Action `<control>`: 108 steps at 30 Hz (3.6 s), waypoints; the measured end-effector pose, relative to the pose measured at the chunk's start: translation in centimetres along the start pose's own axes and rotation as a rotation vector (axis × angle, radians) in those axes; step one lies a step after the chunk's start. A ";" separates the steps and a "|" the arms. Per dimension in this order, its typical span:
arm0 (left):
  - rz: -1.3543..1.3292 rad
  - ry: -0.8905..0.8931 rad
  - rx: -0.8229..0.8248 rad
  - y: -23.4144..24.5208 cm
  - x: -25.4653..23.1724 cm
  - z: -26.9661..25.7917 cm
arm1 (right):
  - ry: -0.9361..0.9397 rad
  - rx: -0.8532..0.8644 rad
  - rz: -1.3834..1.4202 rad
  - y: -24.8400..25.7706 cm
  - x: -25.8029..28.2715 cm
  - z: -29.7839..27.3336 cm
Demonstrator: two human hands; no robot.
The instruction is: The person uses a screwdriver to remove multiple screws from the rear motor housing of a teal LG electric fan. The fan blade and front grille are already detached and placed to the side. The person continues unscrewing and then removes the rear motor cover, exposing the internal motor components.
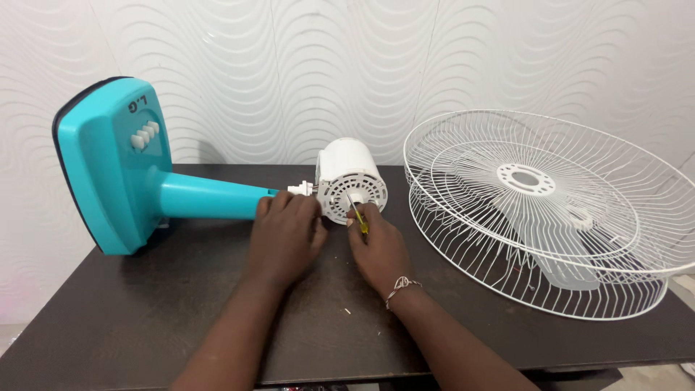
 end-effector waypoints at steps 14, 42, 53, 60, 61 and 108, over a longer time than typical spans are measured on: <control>-0.051 0.422 0.093 1.7 6.9 -4.1 | -0.074 0.040 -0.044 0.0 -0.1 -0.1; -0.077 0.748 0.237 -0.8 11.1 -7.0 | -0.129 0.035 0.013 0.1 -0.8 0.0; -0.008 0.668 0.098 2.0 9.4 -5.7 | -0.040 -0.003 0.068 0.6 -0.1 0.1; 0.031 0.497 0.003 3.2 6.5 -4.3 | -0.152 -0.015 0.051 0.7 -1.4 0.1; 0.023 0.466 -0.011 3.3 6.1 -4.1 | -0.100 -0.014 0.074 0.6 -1.1 0.2; -0.075 0.417 -0.161 -0.1 3.0 -0.8 | 0.287 0.363 -0.347 -2.7 5.0 -2.7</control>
Point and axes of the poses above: each hand's wrist, its own z-axis towards the middle knuckle, its own y-axis out of the back of the hand, x = y × z, the point moved 9 cm from there along z, towards the middle knuckle, and after that the axes turned 5 degrees about z, right-handed, at the moved point
